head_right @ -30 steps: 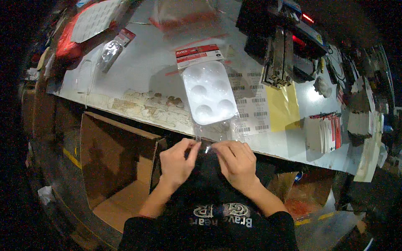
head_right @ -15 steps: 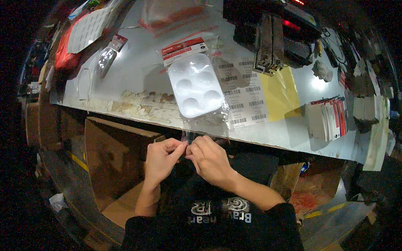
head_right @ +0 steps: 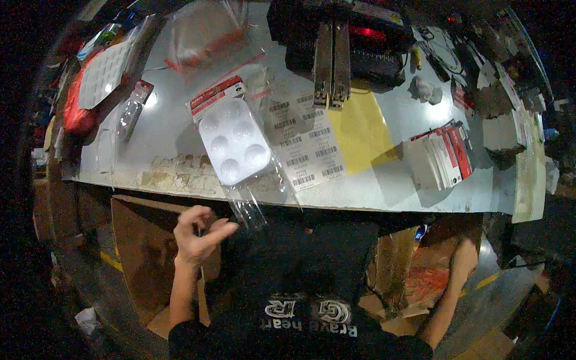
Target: The person repeatedly picks plastic mixing palettes and their red-and-white labels, inserts the palettes into clear plastic bags, and affixes the labels to the sealed bags. The labeled packages are stacked on the table and later placed into a cardboard box.
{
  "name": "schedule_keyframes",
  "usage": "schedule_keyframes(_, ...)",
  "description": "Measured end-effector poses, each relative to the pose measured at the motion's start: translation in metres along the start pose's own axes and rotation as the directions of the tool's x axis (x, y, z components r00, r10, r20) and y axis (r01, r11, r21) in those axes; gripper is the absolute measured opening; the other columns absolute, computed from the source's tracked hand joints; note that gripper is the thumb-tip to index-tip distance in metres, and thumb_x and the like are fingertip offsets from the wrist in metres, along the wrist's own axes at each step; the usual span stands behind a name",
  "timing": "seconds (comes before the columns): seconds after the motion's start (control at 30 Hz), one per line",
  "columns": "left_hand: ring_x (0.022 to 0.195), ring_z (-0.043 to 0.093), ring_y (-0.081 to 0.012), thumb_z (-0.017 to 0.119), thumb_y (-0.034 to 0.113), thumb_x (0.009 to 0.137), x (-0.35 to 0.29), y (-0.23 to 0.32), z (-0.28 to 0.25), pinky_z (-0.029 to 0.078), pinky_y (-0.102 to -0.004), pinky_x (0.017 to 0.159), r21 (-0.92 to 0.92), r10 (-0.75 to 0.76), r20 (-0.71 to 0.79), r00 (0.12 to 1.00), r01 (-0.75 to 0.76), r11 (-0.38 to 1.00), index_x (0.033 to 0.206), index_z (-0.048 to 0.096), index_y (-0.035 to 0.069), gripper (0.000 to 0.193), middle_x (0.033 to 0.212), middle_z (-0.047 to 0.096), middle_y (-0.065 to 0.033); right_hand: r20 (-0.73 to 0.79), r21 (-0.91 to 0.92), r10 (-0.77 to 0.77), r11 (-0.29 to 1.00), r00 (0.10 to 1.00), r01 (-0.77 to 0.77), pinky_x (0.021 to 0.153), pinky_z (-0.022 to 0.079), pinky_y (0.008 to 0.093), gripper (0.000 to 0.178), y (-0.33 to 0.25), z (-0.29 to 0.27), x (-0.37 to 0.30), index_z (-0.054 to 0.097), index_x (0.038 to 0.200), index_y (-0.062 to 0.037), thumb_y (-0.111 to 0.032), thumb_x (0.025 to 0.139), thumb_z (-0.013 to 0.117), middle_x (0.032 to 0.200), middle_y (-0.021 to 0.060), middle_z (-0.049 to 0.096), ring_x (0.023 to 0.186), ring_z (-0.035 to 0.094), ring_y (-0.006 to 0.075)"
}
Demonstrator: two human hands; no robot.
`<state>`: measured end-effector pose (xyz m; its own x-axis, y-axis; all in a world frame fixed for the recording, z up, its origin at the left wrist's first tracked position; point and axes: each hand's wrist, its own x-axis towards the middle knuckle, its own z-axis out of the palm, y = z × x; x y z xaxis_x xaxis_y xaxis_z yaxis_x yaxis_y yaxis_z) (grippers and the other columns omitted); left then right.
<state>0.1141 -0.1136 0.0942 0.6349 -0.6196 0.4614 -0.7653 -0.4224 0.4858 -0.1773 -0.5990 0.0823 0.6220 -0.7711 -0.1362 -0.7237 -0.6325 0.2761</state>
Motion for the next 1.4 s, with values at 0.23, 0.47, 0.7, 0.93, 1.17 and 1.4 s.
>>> schedule_keyframes(0.23,0.068,0.050,-0.0133,0.077,0.010,0.067,0.000,-0.019,0.015,0.040,-0.0275,0.057,0.257,0.419,0.069,0.905,-0.422,0.869,0.084,0.067,0.021,0.023,0.091,0.051,0.0011,-0.616,-0.067,-0.786,-0.016,-0.054,0.998,0.056,0.040,0.0281,0.025,-0.286,-0.077,0.015,0.070,0.089,-0.0203,-0.010,0.065,0.071,0.088,0.0007,0.058,0.070,0.055,0.0162)
schedule_keyframes(0.47,0.090,0.056,-0.0218,0.071,0.001,0.069,0.013,-0.027,-0.032,0.048,-0.0308,0.065,-0.193,0.147,-0.258,0.955,-0.200,0.960,0.087,0.066,0.008,0.020,0.100,0.056,-0.0096,-0.711,0.609,-0.660,-0.408,0.242,0.680,0.062,0.041,0.0267,0.019,-0.314,-0.136,0.020,0.073,0.080,-0.0155,-0.008,0.064,0.079,0.088,0.0007,0.055,0.080,0.054,0.0128)
schedule_keyframes(0.7,0.087,0.056,-0.0248,0.050,0.016,0.090,0.037,0.027,-0.047,0.041,-0.0209,0.043,-0.712,-0.336,-0.636,0.694,-0.360,0.603,0.085,0.042,0.007,0.013,0.092,0.049,-0.0111,-0.831,0.467,-0.222,-0.776,0.510,0.425,0.075,0.047,0.0358,0.004,-0.317,-0.176,-0.034,0.056,0.088,-0.0011,-0.002,0.085,0.058,0.098,0.0199,0.057,0.091,0.060,0.0290)
schedule_keyframes(0.93,0.054,0.043,-0.0118,0.047,0.013,0.091,-0.017,0.074,-0.029,0.033,-0.0201,0.047,-0.711,-0.472,-0.527,0.707,-0.063,0.700,0.083,0.042,0.007,0.011,0.084,0.034,-0.0086,-0.578,0.756,-0.390,-0.587,0.717,0.290,0.054,0.047,0.0259,0.004,-0.287,-0.148,-0.085,0.056,0.083,0.0030,0.001,0.086,0.053,0.072,0.0128,0.057,0.061,0.061,0.0187)
schedule_keyframes(1.17,0.052,0.038,-0.0063,0.042,0.005,0.095,-0.048,0.078,-0.012,0.026,-0.0176,0.042,-0.948,-0.882,-0.124,0.454,0.209,0.241,0.081,0.041,0.005,0.013,0.077,0.036,-0.0023,0.010,0.958,-0.567,-0.231,0.823,-0.171,0.041,0.034,0.0187,0.012,-0.283,-0.120,-0.091,0.060,0.085,0.0040,-0.006,0.088,0.055,0.065,0.0067,0.057,0.052,0.057,0.0103)
schedule_keyframes(1.4,0.057,0.038,-0.0036,0.050,0.010,0.092,-0.051,0.080,0.015,0.028,-0.0172,0.043,-0.907,-0.887,0.232,0.400,0.417,-0.050,0.081,0.044,0.007,0.013,0.081,0.047,-0.0020,0.298,0.900,-0.569,-0.101,0.767,-0.424,0.048,0.033,0.0160,0.014,-0.309,-0.081,-0.106,0.059,0.081,-0.0009,-0.013,0.088,0.059,0.068,0.0006,0.055,0.054,0.044,0.0035)
